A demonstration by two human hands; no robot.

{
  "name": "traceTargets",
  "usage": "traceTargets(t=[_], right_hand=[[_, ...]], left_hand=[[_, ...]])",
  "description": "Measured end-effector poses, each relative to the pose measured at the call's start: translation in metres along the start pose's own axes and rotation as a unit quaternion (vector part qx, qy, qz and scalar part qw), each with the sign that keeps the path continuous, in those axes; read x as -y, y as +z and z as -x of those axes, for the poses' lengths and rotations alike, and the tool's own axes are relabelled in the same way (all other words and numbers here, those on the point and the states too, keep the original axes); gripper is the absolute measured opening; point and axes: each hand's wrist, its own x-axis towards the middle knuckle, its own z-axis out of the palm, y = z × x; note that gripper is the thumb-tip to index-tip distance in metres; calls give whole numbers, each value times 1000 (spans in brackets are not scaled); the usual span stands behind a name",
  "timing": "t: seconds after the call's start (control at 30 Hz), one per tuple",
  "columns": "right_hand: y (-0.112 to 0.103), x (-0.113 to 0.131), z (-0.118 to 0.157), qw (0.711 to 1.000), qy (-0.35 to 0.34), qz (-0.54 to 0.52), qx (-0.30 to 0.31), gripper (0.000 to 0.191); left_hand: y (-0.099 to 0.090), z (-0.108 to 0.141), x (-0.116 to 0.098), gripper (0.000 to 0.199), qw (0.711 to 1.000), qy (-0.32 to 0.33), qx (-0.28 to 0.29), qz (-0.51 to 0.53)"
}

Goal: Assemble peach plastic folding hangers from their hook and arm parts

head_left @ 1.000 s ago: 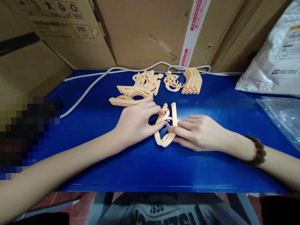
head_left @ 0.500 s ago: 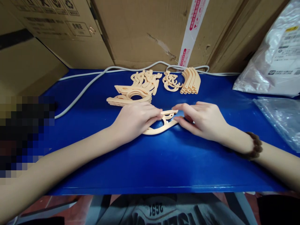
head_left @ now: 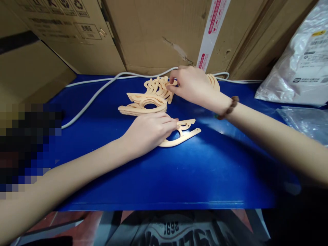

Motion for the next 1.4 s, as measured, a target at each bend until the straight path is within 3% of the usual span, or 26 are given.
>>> traceTargets(t=[0.13,0.3,0.47,0.67,0.73,0.8,0.93,1.1,1.2,1.23,1.3,1.4], right_hand=[[10,16,-20,999,35,10,38,32],[20,24,-28,999,31,5,16,29],[17,22,-24,1000,12,-20,-2,22],[13,21,-26,999,33,-30,-4,25],[10,18,-28,997,58,-51,-13,25],[2,14,-27,987,62,-144,-33,30],[-26,3,-9,971,79,-222,-45,29],[-47,-19,41,914,81,-392,67,19],[-42,-33,74,879,85,-446,145,15],[-39,-37,84,848,88,-485,194,14],[-32,-42,102,805,104,-536,232,19],[-25,-42,121,791,111,-551,240,25]], left_hand=[[2,1,0,20,1000,2,-5,0],[0,2,0,21,1000,-2,7,-2],[-2,2,1,27,999,2,45,-4],[-1,2,1,27,999,15,33,11],[0,2,1,26,999,-1,38,18],[0,2,1,26,998,-18,47,28],[-2,1,3,26,998,-5,61,32],[-7,-4,1,27,995,27,83,-44],[-8,-11,-3,27,987,65,84,-118],[-8,-13,-4,26,984,75,82,-136],[-7,-17,-5,26,980,89,80,-160],[-5,-21,-5,27,976,95,81,-177]])
